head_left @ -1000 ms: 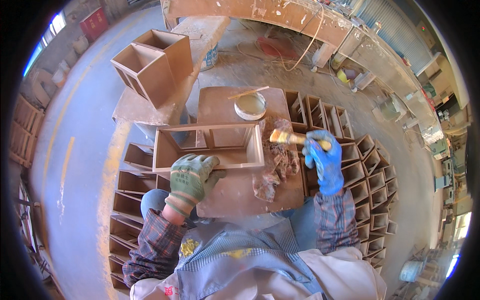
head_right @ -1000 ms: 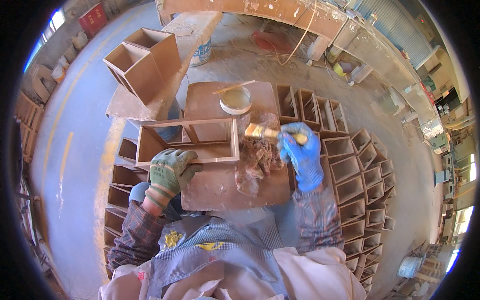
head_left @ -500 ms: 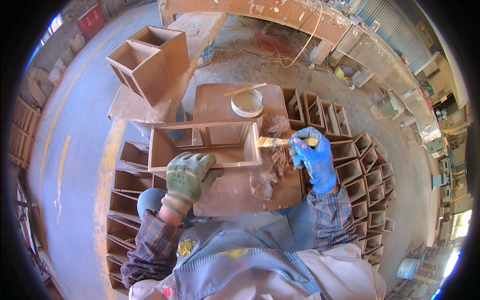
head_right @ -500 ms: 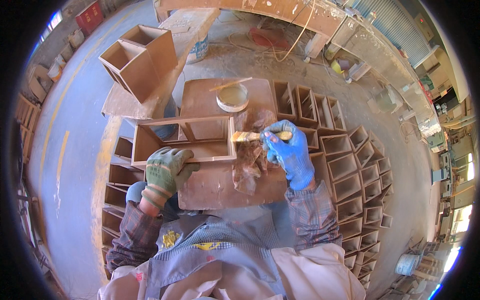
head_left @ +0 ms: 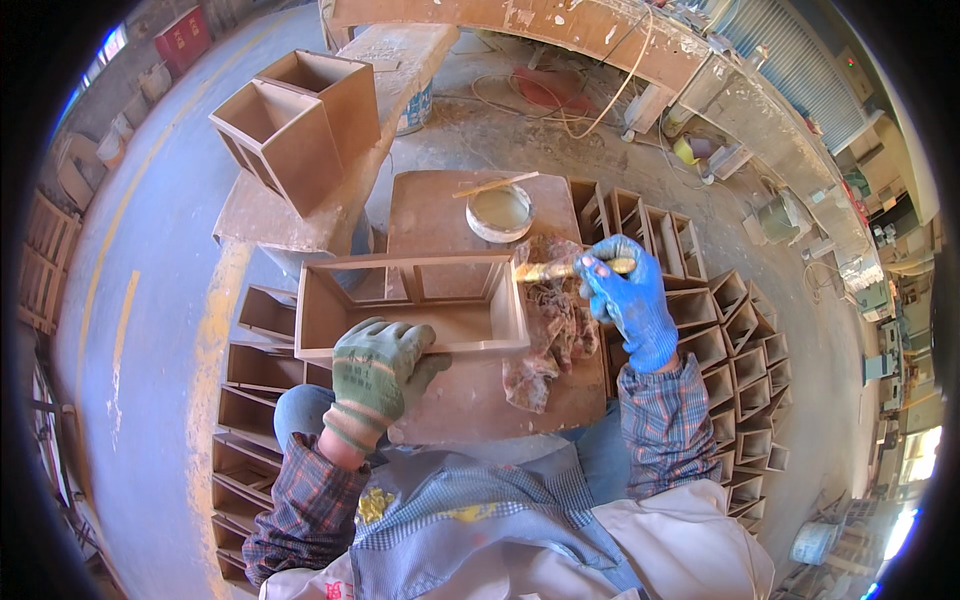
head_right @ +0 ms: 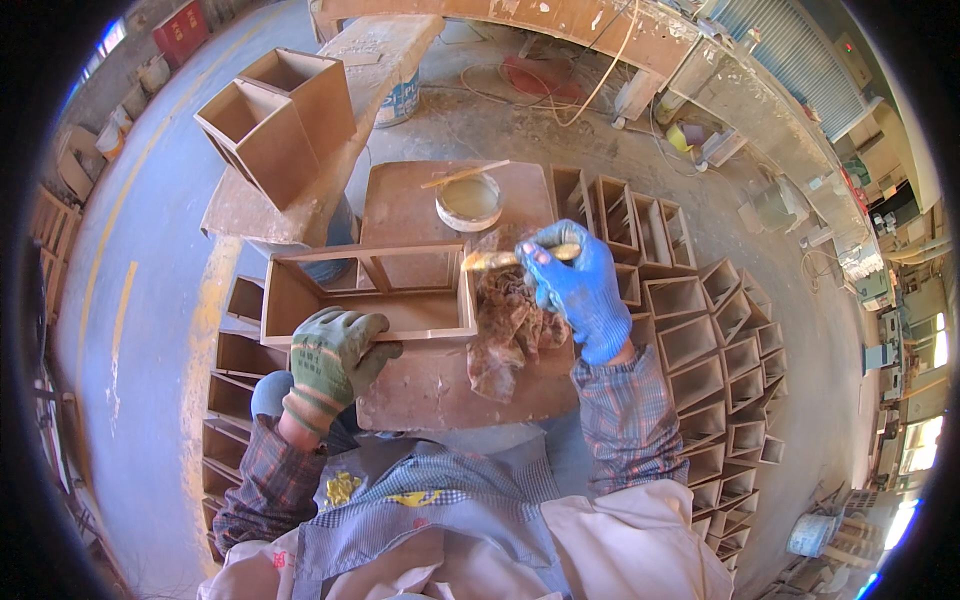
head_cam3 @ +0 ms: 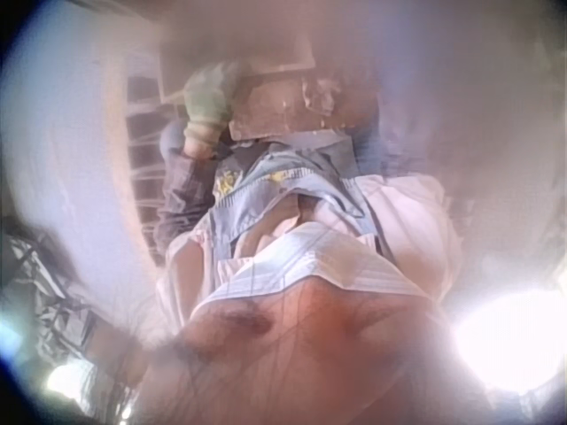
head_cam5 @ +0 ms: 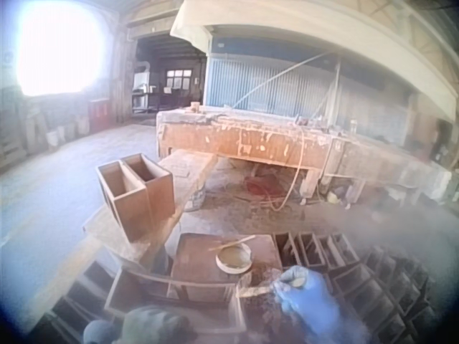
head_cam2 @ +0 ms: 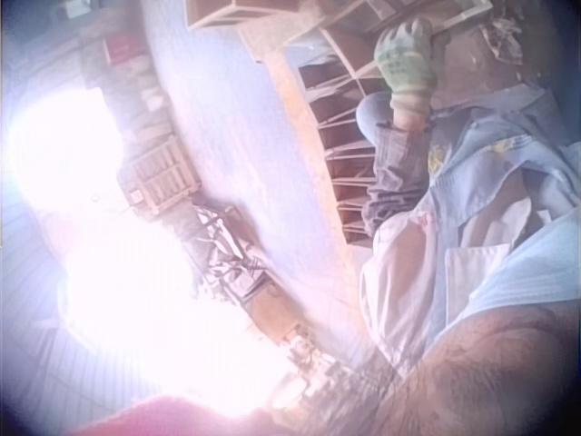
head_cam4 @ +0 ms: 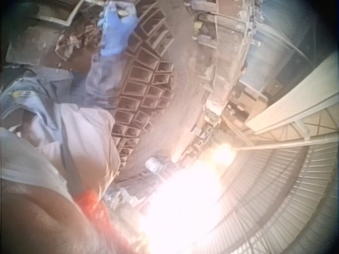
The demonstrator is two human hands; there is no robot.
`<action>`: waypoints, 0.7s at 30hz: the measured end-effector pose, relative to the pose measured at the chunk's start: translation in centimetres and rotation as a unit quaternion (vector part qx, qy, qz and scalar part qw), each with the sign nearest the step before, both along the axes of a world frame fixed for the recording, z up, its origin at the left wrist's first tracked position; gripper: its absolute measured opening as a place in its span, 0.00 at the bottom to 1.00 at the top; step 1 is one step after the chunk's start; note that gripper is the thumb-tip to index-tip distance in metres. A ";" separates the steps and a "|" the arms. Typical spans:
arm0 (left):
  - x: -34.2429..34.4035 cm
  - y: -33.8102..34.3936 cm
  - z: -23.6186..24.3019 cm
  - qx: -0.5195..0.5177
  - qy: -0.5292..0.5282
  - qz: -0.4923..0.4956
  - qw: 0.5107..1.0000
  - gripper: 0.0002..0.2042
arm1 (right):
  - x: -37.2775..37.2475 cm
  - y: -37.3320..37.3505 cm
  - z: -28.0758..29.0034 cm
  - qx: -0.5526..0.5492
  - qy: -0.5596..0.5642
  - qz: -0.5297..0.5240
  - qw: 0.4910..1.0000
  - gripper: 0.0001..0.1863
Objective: The person sits on the floor and repeatedly applies a finish to small wooden boxes using a brush, then wipes them with a cloth. The person handles each box one at a time, rotating it to cover all sides before placing it aside.
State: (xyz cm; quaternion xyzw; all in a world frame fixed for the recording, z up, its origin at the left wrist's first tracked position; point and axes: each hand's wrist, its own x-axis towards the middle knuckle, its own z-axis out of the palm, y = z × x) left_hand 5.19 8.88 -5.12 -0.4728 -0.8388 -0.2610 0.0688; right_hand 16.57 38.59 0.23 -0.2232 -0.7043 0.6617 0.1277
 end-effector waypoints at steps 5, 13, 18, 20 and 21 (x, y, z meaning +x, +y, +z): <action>0.2 -0.1 -0.2 -0.018 0.001 0.009 1.000 0.13 | 5.1 -2.3 0.7 0.003 -0.024 0.021 0.999 0.07; 0.4 0.0 -0.4 -0.015 -0.008 0.020 1.000 0.12 | 6.6 -3.2 0.8 -0.021 0.046 -0.028 0.998 0.07; 0.5 0.0 -0.5 -0.040 -0.004 0.041 0.998 0.12 | 6.2 -3.4 0.9 0.009 -0.002 0.024 1.000 0.08; 0.4 0.0 -0.5 -0.059 -0.011 0.038 0.998 0.13 | 6.4 -3.5 1.0 0.009 -0.007 -0.012 1.000 0.08; 0.4 0.0 -0.5 -0.066 -0.015 0.033 0.997 0.13 | 6.4 -3.6 1.0 -0.003 0.024 -0.017 1.000 0.05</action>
